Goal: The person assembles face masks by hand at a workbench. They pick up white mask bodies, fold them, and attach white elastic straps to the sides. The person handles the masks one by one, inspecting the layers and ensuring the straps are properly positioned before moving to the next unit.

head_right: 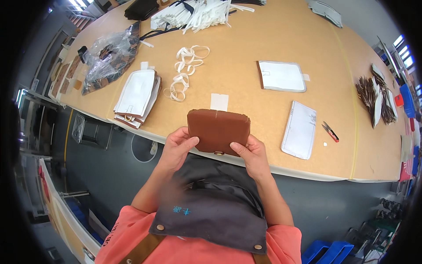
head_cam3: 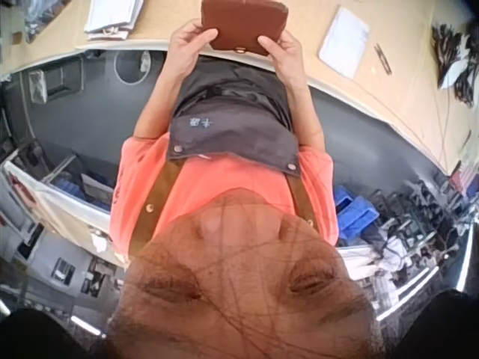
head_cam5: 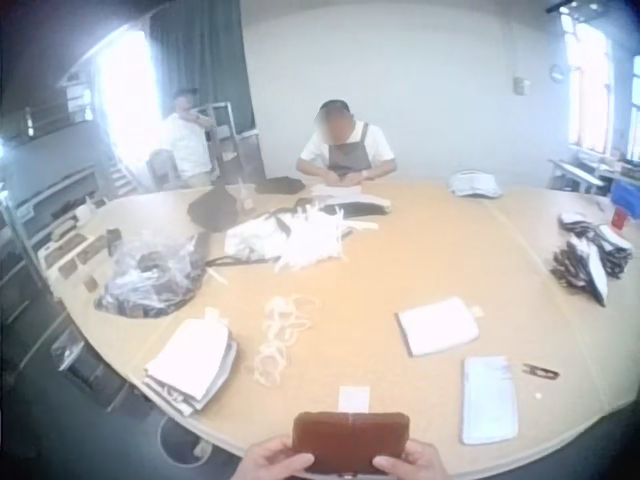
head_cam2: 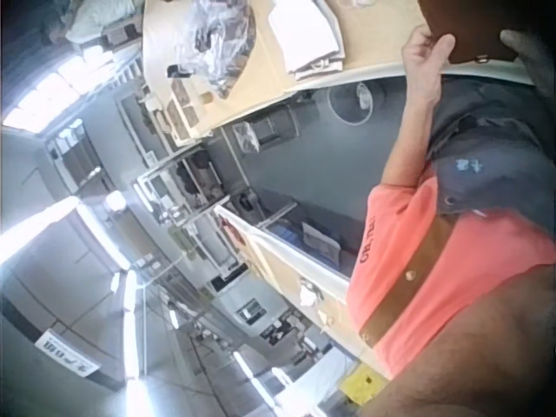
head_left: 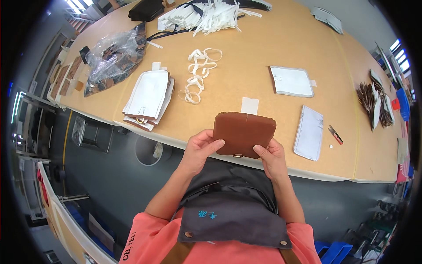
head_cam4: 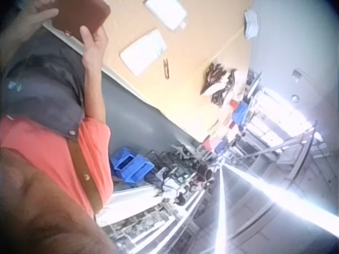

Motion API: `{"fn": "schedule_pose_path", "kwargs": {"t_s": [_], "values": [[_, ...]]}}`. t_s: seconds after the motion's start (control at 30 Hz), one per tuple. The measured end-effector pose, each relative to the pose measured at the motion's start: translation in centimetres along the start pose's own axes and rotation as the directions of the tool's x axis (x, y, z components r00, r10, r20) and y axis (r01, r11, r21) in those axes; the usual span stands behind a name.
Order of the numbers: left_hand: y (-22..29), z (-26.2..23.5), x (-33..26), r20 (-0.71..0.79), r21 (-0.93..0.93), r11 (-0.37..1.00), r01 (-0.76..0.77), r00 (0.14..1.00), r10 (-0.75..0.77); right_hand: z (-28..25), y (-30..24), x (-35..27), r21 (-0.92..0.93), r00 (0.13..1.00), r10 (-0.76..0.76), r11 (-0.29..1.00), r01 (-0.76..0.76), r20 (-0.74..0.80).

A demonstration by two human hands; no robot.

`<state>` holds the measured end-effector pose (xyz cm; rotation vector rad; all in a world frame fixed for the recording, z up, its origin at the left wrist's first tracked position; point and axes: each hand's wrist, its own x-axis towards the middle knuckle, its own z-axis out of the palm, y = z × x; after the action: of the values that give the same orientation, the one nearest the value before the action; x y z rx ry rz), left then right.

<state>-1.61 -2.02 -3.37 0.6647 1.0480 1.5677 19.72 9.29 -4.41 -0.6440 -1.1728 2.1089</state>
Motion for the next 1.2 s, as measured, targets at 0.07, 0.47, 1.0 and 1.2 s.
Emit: {"fn": "schedule_pose_path", "kwargs": {"t_s": [0.07,0.47,1.0,1.2], "values": [[0.1,0.3,-0.3,-0.017,-0.004,1.0,0.006,1.0,-0.006,0.1,-0.1,-0.1,0.013,1.0,-0.003,1.0,0.003,0.007],[0.9,0.1,2.0,-0.159,-0.139,0.984,0.109,0.978,-0.131,2.3,-3.0,3.1,0.182,0.989,0.142,0.974,-0.133,-0.039],[2.1,-1.2,2.6,-0.143,-0.298,0.951,0.085,0.981,-0.133,2.7,-5.2,4.8,0.182,0.965,0.161,0.963,-0.199,0.205],[1.7,-1.6,2.5,-0.139,-0.355,0.928,0.109,0.976,-0.168,2.1,-5.3,5.4,0.088,0.952,0.197,0.971,-0.223,0.235]]}}
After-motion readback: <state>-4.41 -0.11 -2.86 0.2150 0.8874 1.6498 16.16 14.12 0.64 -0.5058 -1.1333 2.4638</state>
